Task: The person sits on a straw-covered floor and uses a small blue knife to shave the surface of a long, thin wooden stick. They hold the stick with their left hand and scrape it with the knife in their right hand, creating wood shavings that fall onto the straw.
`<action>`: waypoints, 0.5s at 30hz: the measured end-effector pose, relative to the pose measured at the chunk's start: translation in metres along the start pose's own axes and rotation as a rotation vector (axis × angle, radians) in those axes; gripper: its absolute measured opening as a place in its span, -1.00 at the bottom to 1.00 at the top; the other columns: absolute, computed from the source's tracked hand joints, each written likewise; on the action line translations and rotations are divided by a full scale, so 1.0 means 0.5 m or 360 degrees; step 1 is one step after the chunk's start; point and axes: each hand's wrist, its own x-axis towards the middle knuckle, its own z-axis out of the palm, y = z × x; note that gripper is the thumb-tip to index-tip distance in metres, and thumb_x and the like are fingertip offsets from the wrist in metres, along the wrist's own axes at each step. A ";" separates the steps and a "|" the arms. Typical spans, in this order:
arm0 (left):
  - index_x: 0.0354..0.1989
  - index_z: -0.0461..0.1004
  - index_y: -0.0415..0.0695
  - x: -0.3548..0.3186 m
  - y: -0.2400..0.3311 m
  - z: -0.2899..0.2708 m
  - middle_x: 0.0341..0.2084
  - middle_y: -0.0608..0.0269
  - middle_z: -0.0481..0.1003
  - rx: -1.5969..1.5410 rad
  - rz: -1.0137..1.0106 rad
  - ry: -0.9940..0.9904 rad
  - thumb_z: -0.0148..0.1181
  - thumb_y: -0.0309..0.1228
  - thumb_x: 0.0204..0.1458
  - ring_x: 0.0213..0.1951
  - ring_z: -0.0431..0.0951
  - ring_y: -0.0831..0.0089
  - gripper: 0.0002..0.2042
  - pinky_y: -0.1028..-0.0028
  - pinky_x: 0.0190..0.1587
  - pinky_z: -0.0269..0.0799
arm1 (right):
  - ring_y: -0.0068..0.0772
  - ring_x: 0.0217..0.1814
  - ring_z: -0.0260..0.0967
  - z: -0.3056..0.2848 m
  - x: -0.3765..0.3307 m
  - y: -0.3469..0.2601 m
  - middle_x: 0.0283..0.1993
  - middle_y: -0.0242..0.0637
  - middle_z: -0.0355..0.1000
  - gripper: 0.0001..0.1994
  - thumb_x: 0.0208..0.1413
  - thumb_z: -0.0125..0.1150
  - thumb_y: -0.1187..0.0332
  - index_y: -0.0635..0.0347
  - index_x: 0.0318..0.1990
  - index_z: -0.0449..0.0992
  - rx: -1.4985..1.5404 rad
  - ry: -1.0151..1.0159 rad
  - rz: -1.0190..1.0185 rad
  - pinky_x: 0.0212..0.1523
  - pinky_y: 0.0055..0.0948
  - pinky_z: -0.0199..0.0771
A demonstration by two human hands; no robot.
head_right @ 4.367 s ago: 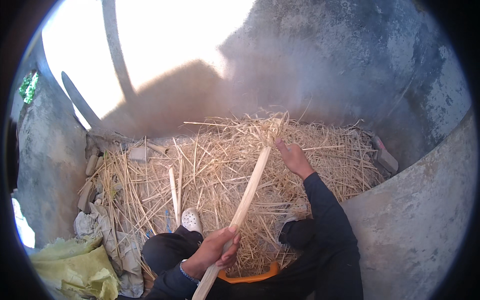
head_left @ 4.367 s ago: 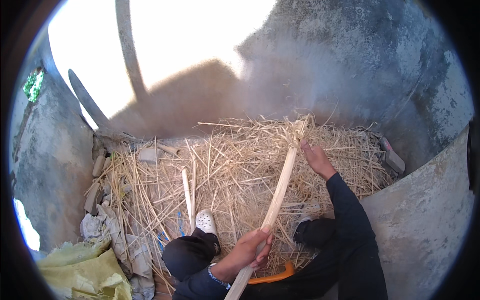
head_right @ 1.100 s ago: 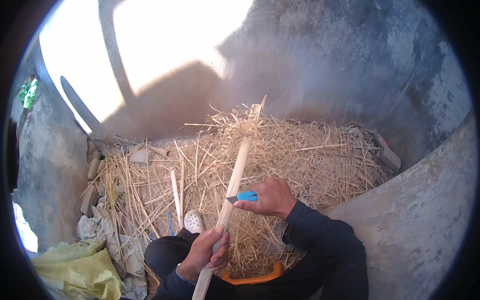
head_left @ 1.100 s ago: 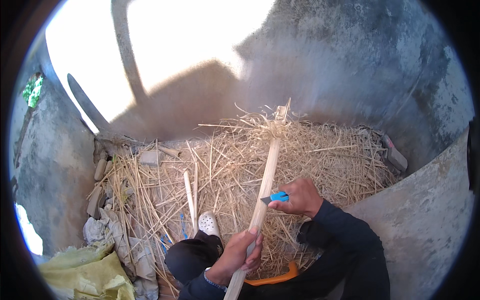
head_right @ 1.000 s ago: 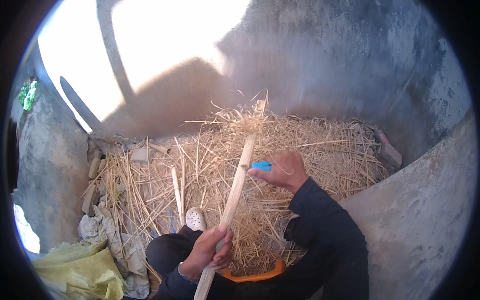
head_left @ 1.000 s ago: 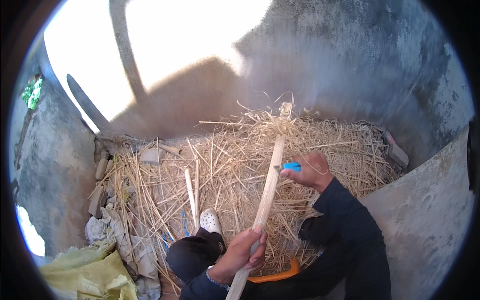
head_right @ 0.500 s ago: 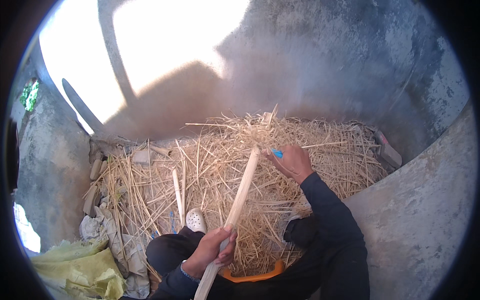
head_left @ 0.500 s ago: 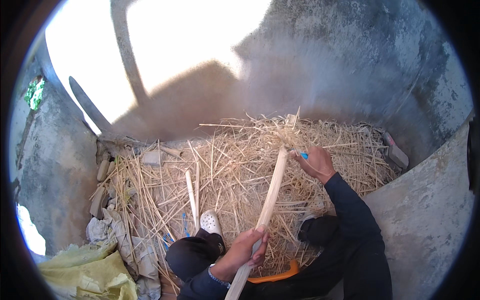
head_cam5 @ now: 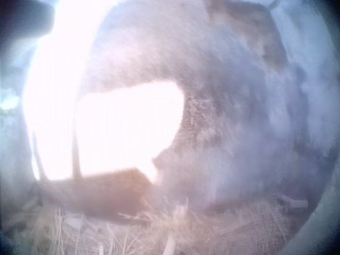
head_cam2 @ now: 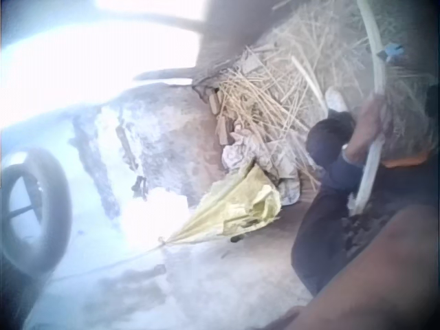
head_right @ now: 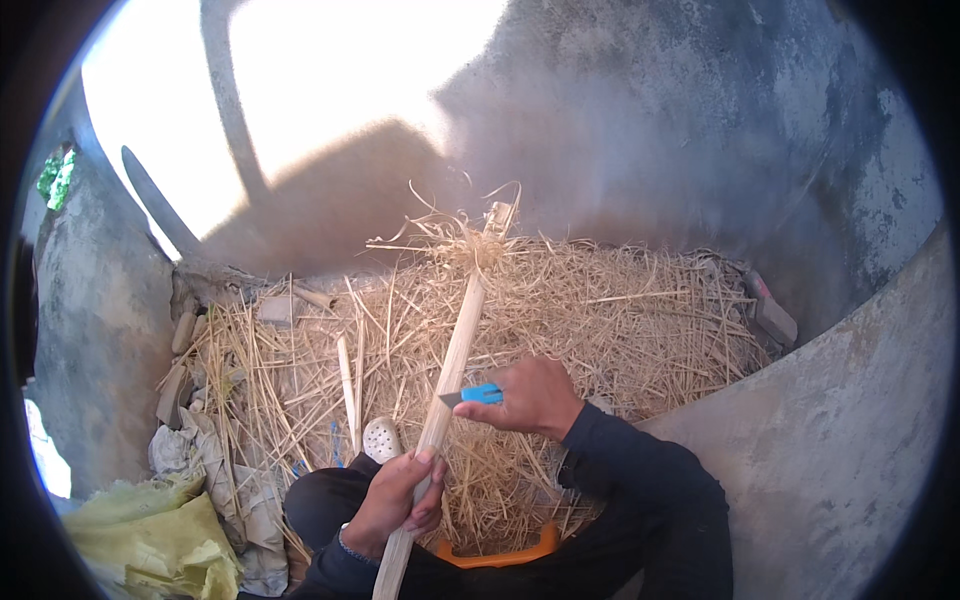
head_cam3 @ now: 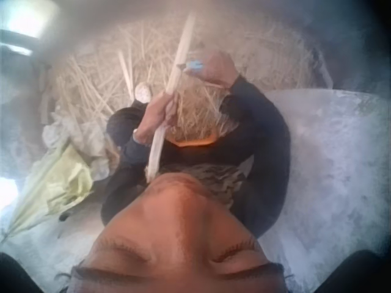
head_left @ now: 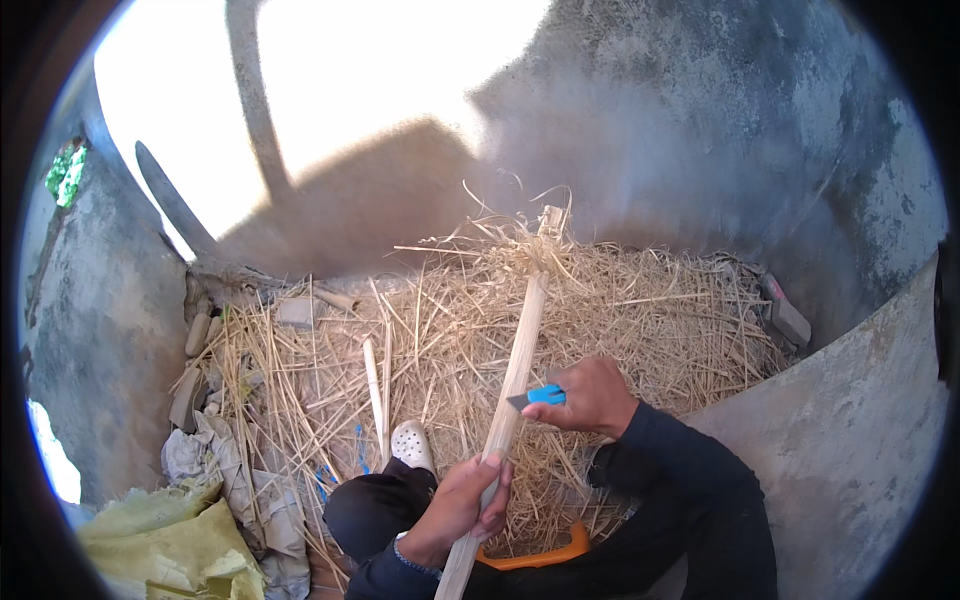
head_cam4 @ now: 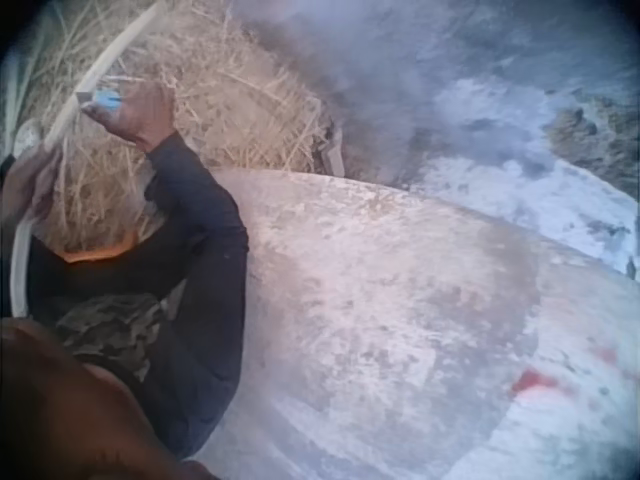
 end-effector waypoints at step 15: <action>-0.31 0.26 -0.13 0.009 -0.018 0.019 -0.84 0.35 0.17 0.0028 -0.0049 -0.0044 -0.19 -0.12 0.32 -0.89 0.07 0.60 -0.68 0.57 -0.80 0.07 | -0.13 -0.70 0.40 -0.044 0.071 0.149 -0.73 -0.15 0.39 -0.24 -0.05 -0.04 -0.48 0.14 -0.66 0.53 -0.0294 0.0229 0.0552 -0.61 -0.19 0.38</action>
